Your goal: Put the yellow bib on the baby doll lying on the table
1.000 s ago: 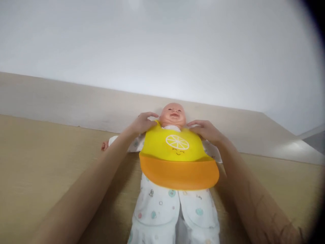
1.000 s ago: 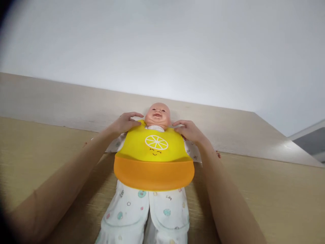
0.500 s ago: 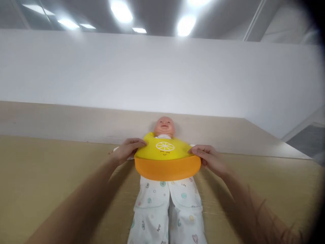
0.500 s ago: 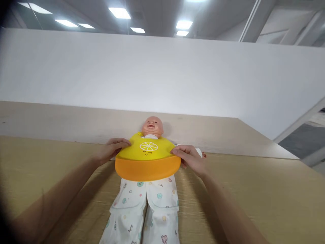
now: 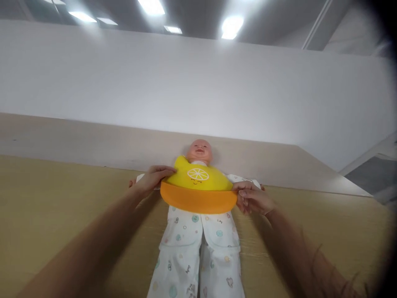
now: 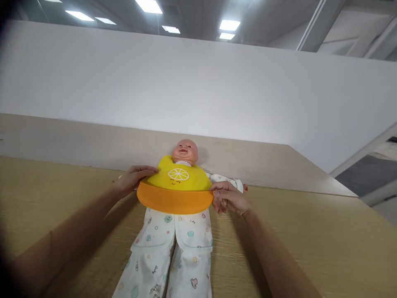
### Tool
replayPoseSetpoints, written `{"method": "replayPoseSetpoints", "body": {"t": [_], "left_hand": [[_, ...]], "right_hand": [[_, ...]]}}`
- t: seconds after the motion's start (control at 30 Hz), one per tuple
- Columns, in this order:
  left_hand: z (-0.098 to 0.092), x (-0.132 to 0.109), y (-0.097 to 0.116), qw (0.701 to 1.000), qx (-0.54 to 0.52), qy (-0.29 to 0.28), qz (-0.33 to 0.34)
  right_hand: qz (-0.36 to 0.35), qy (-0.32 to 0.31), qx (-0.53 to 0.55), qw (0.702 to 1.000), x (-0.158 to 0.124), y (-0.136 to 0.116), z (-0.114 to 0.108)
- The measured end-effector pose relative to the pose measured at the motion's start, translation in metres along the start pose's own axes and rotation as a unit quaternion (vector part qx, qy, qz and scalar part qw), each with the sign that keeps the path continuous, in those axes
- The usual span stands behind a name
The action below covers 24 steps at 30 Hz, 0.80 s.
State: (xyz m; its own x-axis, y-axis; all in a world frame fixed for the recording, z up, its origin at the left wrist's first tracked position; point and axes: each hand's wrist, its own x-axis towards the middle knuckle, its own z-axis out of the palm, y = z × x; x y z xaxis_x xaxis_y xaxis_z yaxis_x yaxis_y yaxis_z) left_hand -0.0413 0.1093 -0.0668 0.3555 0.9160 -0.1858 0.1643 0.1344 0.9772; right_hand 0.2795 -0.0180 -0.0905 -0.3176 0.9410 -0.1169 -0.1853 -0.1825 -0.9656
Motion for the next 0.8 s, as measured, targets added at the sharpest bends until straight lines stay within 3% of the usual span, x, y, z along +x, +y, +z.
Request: {"method": "replayPoseSetpoints", "body": {"t": [0.23,0.4,0.53,0.8], "left_hand": [[0.003,-0.005,-0.007,0.998,-0.015,-0.005,0.064],[0.002,-0.002,-0.014,0.995,-0.085,-0.029,0.052],[-0.001,-0.001,-0.012,0.989,-0.133,-0.005,0.057],[-0.003,-0.003,-0.014,0.994,-0.087,0.010,0.066]], "right_hand": [[0.016,0.025,-0.029,0.999,-0.002,-0.001,0.004],[0.018,0.019,-0.049,0.998,-0.003,-0.004,0.009],[-0.008,0.008,-0.065,0.998,-0.003,-0.009,0.016],[-0.018,0.001,-0.080,0.997,0.002,-0.003,0.014]]}}
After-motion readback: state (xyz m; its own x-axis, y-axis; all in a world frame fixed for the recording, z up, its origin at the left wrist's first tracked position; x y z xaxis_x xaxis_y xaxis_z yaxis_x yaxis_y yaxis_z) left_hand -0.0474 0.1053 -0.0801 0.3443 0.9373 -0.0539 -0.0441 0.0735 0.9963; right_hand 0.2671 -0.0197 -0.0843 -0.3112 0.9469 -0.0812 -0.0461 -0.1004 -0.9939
